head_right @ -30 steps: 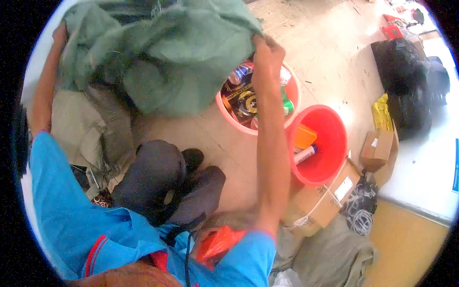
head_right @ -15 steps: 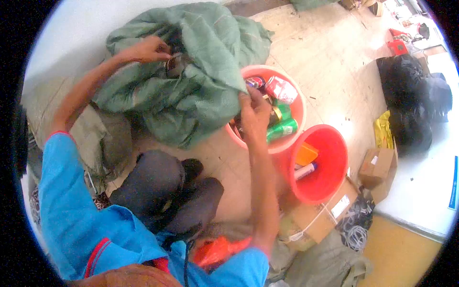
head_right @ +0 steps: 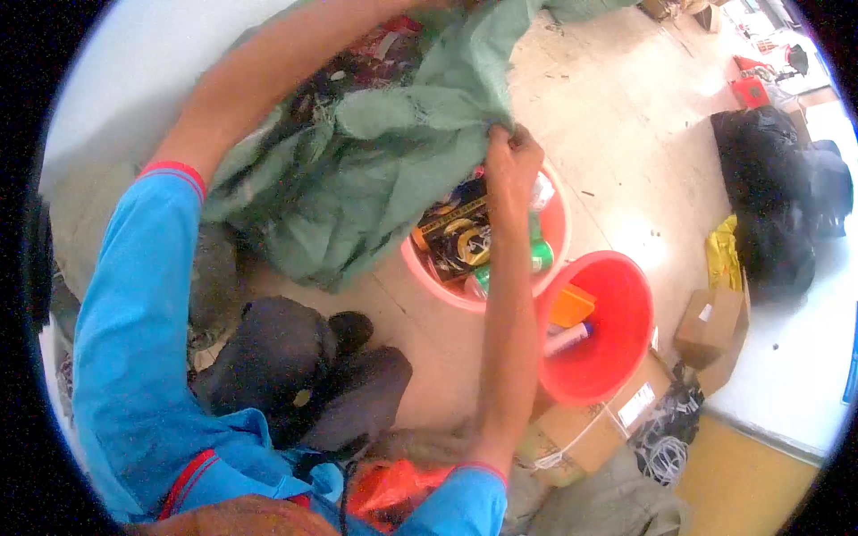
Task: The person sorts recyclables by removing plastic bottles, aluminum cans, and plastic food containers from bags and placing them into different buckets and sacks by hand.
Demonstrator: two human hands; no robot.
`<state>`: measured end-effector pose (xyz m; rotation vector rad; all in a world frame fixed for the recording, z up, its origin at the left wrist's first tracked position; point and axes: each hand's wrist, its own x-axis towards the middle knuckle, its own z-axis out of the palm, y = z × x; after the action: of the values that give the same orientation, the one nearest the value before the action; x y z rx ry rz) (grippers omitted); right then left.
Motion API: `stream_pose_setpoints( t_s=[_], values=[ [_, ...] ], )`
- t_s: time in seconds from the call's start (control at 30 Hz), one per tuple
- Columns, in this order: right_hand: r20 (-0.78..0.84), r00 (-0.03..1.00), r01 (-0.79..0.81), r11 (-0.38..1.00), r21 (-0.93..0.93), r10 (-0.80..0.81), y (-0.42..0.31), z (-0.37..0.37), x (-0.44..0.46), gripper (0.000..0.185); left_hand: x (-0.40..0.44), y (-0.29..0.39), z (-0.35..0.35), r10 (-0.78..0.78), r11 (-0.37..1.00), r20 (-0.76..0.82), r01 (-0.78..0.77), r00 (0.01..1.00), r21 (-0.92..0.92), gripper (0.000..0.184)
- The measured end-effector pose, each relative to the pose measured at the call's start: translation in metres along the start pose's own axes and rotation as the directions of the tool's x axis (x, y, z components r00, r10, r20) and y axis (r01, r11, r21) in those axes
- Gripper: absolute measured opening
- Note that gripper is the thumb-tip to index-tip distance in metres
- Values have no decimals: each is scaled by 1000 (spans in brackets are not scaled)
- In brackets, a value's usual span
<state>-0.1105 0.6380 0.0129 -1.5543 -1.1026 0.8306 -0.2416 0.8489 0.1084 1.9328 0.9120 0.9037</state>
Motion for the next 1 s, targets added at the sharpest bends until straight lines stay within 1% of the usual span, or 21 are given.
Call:
stream_pose_setpoints(
  t_s=[0.07, 0.1, 0.13, 0.17, 0.2, 0.27, 0.3, 0.33, 0.37, 0.4, 0.47, 0.5, 0.57, 0.7, 0.73, 0.77, 0.83, 0.9, 0.93, 0.97, 1.0],
  values=[
    [10, 1000, -1, 997, 79, 0, 32, 9, 3, 35, 10, -79, 13, 31, 893, 192, -114, 981, 435, 63],
    [38, 998, -63, 992, 109, 59, 44, 8, 1, 34, -29, -66, 7, -112, 838, 229, -31, 967, 545, 65],
    [61, 991, -129, 982, 140, 122, 53, 6, -5, 34, -68, -76, 14, 91, 862, 38, -97, 995, 498, 49],
    [75, 982, -187, 968, 166, 176, 34, -1, -21, 35, -92, -96, 2, 43, 892, 50, -61, 998, 448, 57],
    [74, 980, -194, 965, 179, 183, 37, -3, -25, 35, -128, -75, -11, -200, 878, 66, 149, 977, 455, 58],
    [36, 974, -228, 956, 186, 225, 42, -10, -27, 37, -188, -144, -45, -93, 768, 133, -14, 987, 641, 48],
    [12, 983, -185, 971, 150, 186, 48, -11, -28, 38, -216, -163, -64, -376, 589, 158, 104, 913, 802, 42],
    [11, 983, -183, 972, 148, 183, 45, -14, -29, 38, -250, -158, -79, -497, 457, 168, 92, 852, 885, 39],
    [-66, 997, -47, 997, -66, 42, 41, -14, -32, 39, -272, -159, -99, -717, 356, 298, -38, 630, 934, 43],
    [-108, 988, 72, 956, -283, -106, 33, -12, -37, 40, -300, -162, -112, -689, 388, 343, -74, 638, 919, 45],
    [-110, 932, 282, 879, -384, -347, 0, 11, -56, 37, -341, -141, -115, -675, 412, 371, -92, 637, 907, 48],
    [-77, 877, 401, 810, -429, -475, -6, 28, -59, 36, -348, -117, -110, -735, 390, 353, -65, 579, 919, 56],
    [109, 738, 659, 679, -324, -665, -34, 71, -70, 39, -355, -93, -100, -787, 366, 337, -49, 517, 929, 65],
    [292, 537, 821, 410, -398, -791, 3, 164, -84, 31, -363, -76, -92, -803, 392, 436, -190, 406, 900, 91],
    [543, 656, 753, 500, -427, -524, 21, 167, -92, 27, -366, -73, -91, -799, 431, 491, -240, 346, 870, 98],
    [717, 673, 671, 558, -487, -184, 35, 167, -100, 24, -369, -73, -96, -797, 436, 497, -244, 343, 866, 98],
    [736, 669, 672, 510, -537, -106, 55, 143, -126, 18, -382, -79, -111, -751, 436, 431, -114, 500, 893, 83],
    [665, 734, 618, 539, -572, -137, 74, 107, -157, 18, -383, -121, -146, -690, 563, 390, 114, 610, 819, 85],
    [662, 739, 612, 537, -580, -128, 78, 96, -170, 18, -378, -130, -160, -744, 545, 275, 316, 609, 777, 75],
    [640, 768, 525, 577, -626, -4, 81, 84, -181, 18, -373, -139, -170, -796, 513, 169, 499, 582, 699, 65],
    [599, 791, 418, 605, -677, 124, 82, 73, -191, 19, -371, -156, -183, -831, 446, 81, 573, 551, 687, 56]
  ],
)
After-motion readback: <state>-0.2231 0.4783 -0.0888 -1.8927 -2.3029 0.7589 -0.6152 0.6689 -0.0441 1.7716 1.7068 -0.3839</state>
